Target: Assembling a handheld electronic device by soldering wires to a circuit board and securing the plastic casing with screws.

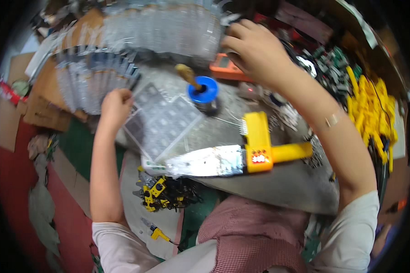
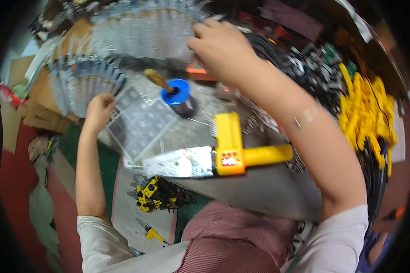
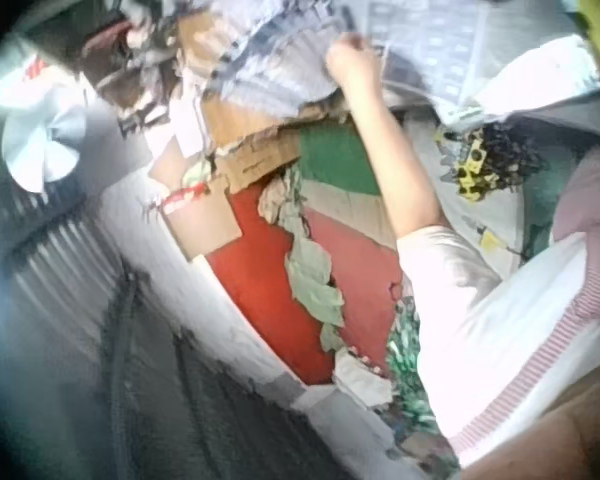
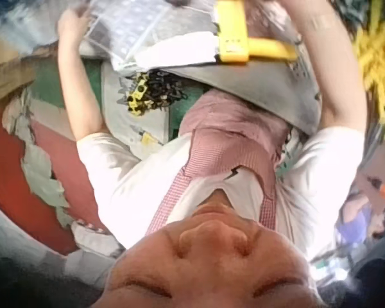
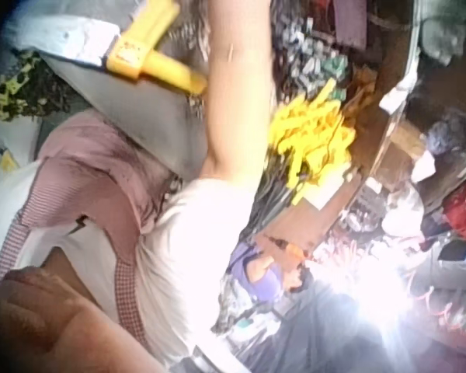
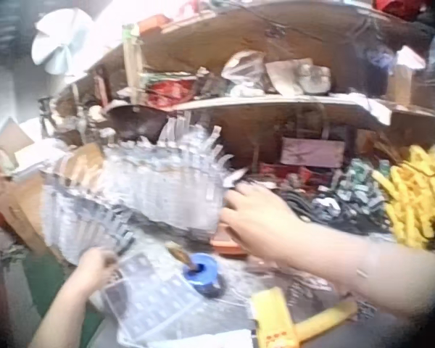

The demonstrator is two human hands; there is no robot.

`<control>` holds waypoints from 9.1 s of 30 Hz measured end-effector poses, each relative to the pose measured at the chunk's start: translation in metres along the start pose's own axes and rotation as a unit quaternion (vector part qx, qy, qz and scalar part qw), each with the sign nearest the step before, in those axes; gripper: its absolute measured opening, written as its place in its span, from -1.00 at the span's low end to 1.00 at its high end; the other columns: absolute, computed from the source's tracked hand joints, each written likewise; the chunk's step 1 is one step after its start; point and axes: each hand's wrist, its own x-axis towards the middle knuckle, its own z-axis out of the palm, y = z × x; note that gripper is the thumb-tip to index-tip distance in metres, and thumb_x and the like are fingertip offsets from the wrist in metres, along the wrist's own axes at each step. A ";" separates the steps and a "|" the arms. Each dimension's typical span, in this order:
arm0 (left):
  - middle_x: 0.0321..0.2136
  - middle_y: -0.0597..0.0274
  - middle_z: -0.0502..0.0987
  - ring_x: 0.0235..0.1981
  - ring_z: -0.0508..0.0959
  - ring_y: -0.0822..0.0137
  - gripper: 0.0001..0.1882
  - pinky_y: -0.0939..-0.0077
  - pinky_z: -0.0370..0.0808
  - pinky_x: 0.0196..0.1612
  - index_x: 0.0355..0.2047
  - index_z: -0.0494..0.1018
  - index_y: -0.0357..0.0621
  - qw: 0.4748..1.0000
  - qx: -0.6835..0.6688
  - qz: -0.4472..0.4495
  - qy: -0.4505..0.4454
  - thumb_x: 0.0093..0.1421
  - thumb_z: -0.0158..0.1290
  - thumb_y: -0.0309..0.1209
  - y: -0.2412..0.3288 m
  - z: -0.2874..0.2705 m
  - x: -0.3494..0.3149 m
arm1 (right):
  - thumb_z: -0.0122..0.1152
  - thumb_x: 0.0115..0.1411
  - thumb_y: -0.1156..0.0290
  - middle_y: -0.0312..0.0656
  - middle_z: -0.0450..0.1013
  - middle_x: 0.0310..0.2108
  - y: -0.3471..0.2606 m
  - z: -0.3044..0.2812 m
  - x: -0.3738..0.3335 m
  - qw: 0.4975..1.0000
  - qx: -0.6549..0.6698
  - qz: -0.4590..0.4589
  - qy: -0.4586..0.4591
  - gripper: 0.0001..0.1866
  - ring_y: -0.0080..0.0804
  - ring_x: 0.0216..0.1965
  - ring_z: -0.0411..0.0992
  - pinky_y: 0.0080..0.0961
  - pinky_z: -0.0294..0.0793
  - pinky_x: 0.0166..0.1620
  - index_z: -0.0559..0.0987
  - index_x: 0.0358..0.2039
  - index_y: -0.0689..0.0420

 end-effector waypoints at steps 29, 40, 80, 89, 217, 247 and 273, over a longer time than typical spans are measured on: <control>-0.46 0.26 0.60 -0.38 0.53 0.52 -0.87 0.57 0.47 -0.27 -0.28 0.55 -0.39 0.966 -0.233 0.021 -0.111 0.16 0.07 -0.63 0.117 -0.048 -0.043 | 0.19 0.08 0.43 -0.21 0.52 -0.57 -0.130 -0.017 0.004 0.569 0.679 0.441 -0.144 -0.82 -0.57 -0.55 0.48 -0.61 0.49 -0.46 0.59 -0.47 0.33; -0.14 0.09 0.44 -0.03 0.45 0.03 -0.43 0.15 0.37 0.03 -0.12 0.43 -0.09 0.950 0.006 0.293 0.106 -0.22 0.33 -0.46 0.153 -0.023 -0.068 | 0.17 0.11 0.42 -0.29 0.46 -0.57 -0.116 -0.043 -0.035 0.523 0.663 0.519 -0.133 -0.84 -0.62 -0.53 0.40 -0.62 0.40 -0.44 0.51 -0.50 0.26; -0.24 0.16 0.55 -0.23 0.54 0.08 -0.60 0.29 0.49 -0.18 -0.24 0.58 -0.15 0.907 -0.352 0.220 0.072 -0.17 0.18 -0.68 0.196 0.077 -0.160 | 0.19 0.27 0.39 -0.37 0.42 -0.62 -0.132 -0.110 -0.127 0.546 0.471 0.678 -0.141 -0.80 -0.76 -0.67 0.29 -0.78 0.24 -0.59 0.55 -0.37 0.29; -0.20 0.19 0.57 -0.20 0.54 0.09 -0.53 0.33 0.50 -0.14 -0.22 0.59 -0.14 0.913 -0.330 0.229 0.075 -0.25 0.15 -0.68 0.195 0.079 -0.160 | 0.19 0.27 0.41 -0.40 0.40 -0.66 -0.140 -0.108 -0.129 0.586 0.434 0.672 -0.127 -0.80 -0.77 -0.68 0.29 -0.76 0.23 -0.60 0.55 -0.42 0.29; -0.22 0.18 0.47 -0.23 0.49 0.39 -0.72 0.57 0.42 -0.15 -0.21 0.46 -0.30 0.933 -0.267 -0.177 0.160 0.11 -0.13 -0.76 0.036 0.041 -0.225 | 0.30 0.14 0.04 -0.15 0.45 -0.63 -0.066 -0.087 -0.123 0.698 0.390 0.434 -0.415 -0.55 -0.44 -0.58 0.37 -0.42 0.34 -0.45 0.56 -0.51 0.25; -0.24 0.20 0.61 -0.23 0.56 0.44 -0.65 0.55 0.46 -0.09 -0.11 0.55 -0.33 0.737 -0.618 -0.261 -0.085 0.06 0.26 -0.49 0.019 0.038 -0.197 | 0.30 -0.11 0.47 -0.14 0.40 -0.42 -0.234 -0.016 -0.011 0.930 0.343 0.053 -0.123 -0.83 -0.15 -0.27 0.42 -0.28 0.46 -0.26 0.53 -0.45 0.17; -0.37 0.26 0.50 -0.30 0.46 0.43 -0.82 0.48 0.38 -0.16 -0.31 0.53 -0.32 0.897 -0.385 -0.214 0.038 0.03 0.15 -0.57 0.028 0.019 -0.198 | 0.28 -0.11 0.45 -0.11 0.46 -0.42 -0.216 -0.009 -0.004 0.913 0.321 0.227 -0.106 -0.91 -0.14 -0.28 0.46 -0.26 0.50 -0.29 0.57 -0.55 0.15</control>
